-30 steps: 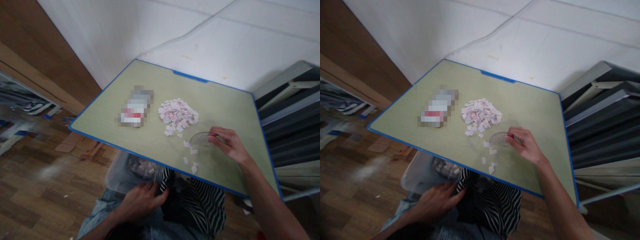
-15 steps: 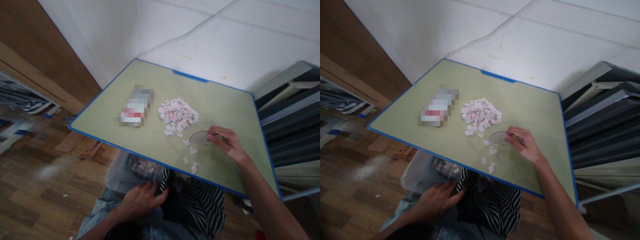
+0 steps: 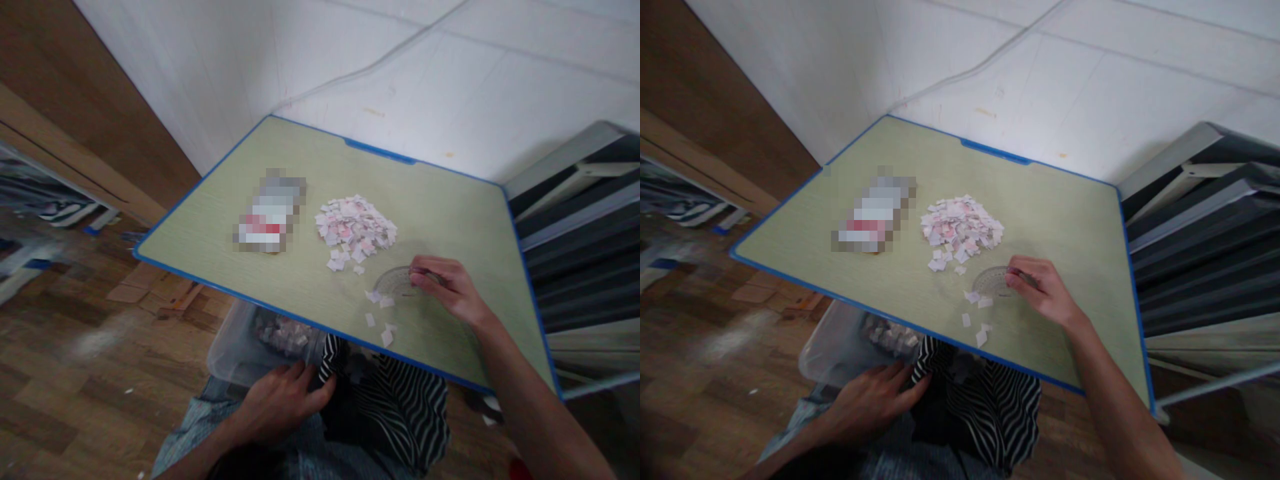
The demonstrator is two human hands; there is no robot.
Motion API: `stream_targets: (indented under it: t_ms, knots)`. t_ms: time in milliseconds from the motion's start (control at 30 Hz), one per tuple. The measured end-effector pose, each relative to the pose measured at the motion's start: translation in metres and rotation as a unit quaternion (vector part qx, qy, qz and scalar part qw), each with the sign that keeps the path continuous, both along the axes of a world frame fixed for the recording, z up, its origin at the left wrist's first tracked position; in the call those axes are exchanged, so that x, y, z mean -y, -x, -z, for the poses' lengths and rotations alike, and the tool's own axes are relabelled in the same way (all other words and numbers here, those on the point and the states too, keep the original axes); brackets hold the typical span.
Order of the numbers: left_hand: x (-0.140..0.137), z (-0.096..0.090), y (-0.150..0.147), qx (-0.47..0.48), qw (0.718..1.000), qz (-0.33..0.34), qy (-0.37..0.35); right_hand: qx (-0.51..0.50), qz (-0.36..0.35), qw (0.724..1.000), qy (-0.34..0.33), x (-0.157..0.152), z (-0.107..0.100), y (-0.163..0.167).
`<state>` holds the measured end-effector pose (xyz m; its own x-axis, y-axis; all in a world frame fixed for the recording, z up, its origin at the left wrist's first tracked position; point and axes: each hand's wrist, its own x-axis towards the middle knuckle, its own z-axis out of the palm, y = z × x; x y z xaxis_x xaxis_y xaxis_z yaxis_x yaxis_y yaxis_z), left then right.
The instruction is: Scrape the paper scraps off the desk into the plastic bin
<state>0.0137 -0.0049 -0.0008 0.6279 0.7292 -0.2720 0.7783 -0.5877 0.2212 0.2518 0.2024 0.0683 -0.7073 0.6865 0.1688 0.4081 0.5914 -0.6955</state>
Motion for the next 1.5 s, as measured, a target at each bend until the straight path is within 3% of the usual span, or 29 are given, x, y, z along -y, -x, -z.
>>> stream_targets:
  t_ms: [167, 533, 733, 1000, 1500]
  knots:
    - [0.0, 0.0, 0.0, 0.003, 1.0, 0.009, -0.014, -0.041, 0.0, 0.999, -0.015, 0.0, 0.001, 0.0]
    - [-0.002, -0.002, 0.0, 0.009, 1.0, 0.01, -0.019, 0.005, -0.065, 0.998, -0.013, 0.01, 0.011, 0.023]
    - [0.0, -0.001, 0.0, 0.004, 1.0, 0.005, -0.02, -0.039, 0.002, 0.996, -0.074, 0.002, 0.011, 0.012]
    - [-0.001, 0.0, 0.0, 0.004, 1.0, 0.007, -0.017, -0.069, 0.016, 0.993, -0.096, 0.001, 0.006, 0.008]
    - [0.0, 0.002, 0.001, 0.006, 1.0, 0.008, -0.028, -0.038, -0.043, 0.995, -0.083, 0.003, 0.004, 0.01]
